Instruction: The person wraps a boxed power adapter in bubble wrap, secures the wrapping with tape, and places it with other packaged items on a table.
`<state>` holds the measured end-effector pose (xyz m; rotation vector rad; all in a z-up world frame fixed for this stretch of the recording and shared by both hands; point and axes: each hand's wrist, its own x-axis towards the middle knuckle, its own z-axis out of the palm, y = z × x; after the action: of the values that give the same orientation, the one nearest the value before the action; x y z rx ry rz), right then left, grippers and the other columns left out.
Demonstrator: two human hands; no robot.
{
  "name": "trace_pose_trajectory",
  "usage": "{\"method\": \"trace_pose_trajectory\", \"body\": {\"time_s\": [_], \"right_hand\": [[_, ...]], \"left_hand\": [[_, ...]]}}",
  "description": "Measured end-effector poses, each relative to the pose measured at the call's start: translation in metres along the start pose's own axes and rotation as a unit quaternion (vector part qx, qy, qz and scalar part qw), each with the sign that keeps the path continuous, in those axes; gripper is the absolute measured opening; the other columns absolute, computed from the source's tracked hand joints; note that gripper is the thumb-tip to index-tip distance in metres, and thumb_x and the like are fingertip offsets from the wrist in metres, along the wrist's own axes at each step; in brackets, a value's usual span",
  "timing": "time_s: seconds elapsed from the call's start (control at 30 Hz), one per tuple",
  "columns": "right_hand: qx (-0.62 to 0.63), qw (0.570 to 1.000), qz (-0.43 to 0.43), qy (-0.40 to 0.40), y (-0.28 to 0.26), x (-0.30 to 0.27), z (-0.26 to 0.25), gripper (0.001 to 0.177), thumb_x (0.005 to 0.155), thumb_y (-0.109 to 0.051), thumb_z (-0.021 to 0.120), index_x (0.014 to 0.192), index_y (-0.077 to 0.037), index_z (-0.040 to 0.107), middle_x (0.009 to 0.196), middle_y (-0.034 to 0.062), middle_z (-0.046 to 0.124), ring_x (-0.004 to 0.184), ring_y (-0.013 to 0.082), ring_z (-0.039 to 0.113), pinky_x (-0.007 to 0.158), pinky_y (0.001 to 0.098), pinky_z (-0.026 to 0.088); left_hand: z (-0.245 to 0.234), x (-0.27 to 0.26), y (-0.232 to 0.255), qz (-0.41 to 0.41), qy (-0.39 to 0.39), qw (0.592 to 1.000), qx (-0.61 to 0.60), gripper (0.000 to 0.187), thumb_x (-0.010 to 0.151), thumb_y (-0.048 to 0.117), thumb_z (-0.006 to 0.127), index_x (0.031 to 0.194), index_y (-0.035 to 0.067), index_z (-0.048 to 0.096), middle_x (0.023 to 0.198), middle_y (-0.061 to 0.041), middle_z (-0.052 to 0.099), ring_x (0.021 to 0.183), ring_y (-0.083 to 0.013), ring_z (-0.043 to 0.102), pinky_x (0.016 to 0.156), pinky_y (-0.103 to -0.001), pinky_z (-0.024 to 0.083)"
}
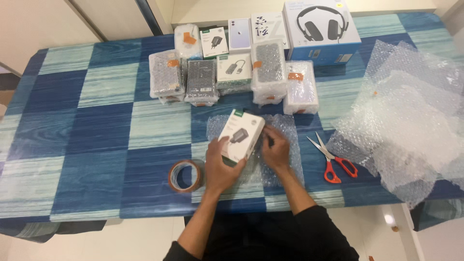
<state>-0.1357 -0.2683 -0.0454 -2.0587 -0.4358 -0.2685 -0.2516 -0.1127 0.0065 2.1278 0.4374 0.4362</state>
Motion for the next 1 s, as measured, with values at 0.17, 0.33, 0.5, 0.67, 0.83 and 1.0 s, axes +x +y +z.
{"method": "trace_pose_trajectory", "body": {"time_s": [0.17, 0.33, 0.5, 0.67, 0.83, 1.0], "right_hand": [[-0.015, 0.998, -0.033, 0.047, -0.012, -0.018, -0.031, 0.021, 0.092, -0.006, 0.066, 0.108, -0.013, 0.078, 0.111, 0.0074, 0.076, 0.108, 0.0293, 0.072, 0.096, 0.0446, 0.053], [-0.129, 0.99, 0.017, -0.058, -0.008, -0.056, -0.028, 0.034, 0.092, -0.017, 0.064, 0.126, -0.011, 0.07, 0.136, 0.0175, 0.062, 0.129, 0.0412, 0.057, 0.109, 0.0595, 0.042], [-0.206, 0.974, -0.02, -0.097, 0.0, -0.075, -0.022, 0.046, 0.092, -0.027, 0.064, 0.135, -0.009, 0.064, 0.143, 0.0214, 0.055, 0.139, 0.042, 0.047, 0.115, 0.0629, 0.029], [-0.179, 0.976, -0.009, -0.124, 0.008, -0.072, -0.028, 0.046, 0.095, -0.03, 0.061, 0.136, -0.01, 0.062, 0.147, 0.0193, 0.055, 0.143, 0.0387, 0.045, 0.118, 0.0637, 0.026], [-0.171, 0.978, -0.015, -0.115, 0.008, -0.084, -0.03, 0.041, 0.097, -0.032, 0.06, 0.132, -0.01, 0.065, 0.145, 0.0164, 0.057, 0.143, 0.0355, 0.047, 0.118, 0.063, 0.027], [-0.252, 0.95, 0.061, -0.173, -0.03, -0.105, -0.051, 0.048, 0.092, -0.035, 0.063, 0.133, -0.01, 0.064, 0.144, 0.0167, 0.054, 0.137, 0.0381, 0.048, 0.111, 0.0589, 0.038]], "left_hand": [[0.005, -0.031, 0.003, -0.001, 0.0, 1.0, 0.008, 0.085, 0.067, 0.042, 0.085, 0.143, 0.019, 0.054, 0.143, -0.018, 0.05, 0.13, -0.0463, 0.052, 0.091, -0.064, 0.053], [0.023, -0.034, -0.019, 0.05, -0.02, 0.998, 0.024, 0.087, 0.072, 0.047, 0.083, 0.147, 0.019, 0.049, 0.149, -0.02, 0.044, 0.136, -0.0462, 0.046, 0.093, -0.064, 0.052], [0.031, -0.036, -0.031, 0.079, -0.002, 0.996, 0.05, 0.087, 0.076, 0.052, 0.081, 0.147, 0.016, 0.047, 0.146, -0.017, 0.044, 0.134, -0.0422, 0.049, 0.098, -0.059, 0.052], [0.028, -0.049, -0.029, 0.094, 0.013, 0.994, 0.062, 0.093, 0.071, 0.053, 0.084, 0.147, 0.015, 0.046, 0.139, -0.019, 0.044, 0.129, -0.045, 0.052, 0.098, -0.057, 0.052], [0.029, -0.052, -0.043, 0.105, 0.009, 0.993, 0.056, 0.095, 0.069, 0.048, 0.086, 0.148, 0.014, 0.045, 0.136, -0.019, 0.044, 0.127, -0.0432, 0.052, 0.096, -0.056, 0.052], [0.007, -0.041, -0.047, 0.1, -0.096, 0.99, -0.007, 0.11, 0.057, 0.038, 0.085, 0.152, 0.01, 0.039, 0.146, -0.022, 0.044, 0.138, -0.0464, 0.044, 0.11, -0.06, 0.043]]}}
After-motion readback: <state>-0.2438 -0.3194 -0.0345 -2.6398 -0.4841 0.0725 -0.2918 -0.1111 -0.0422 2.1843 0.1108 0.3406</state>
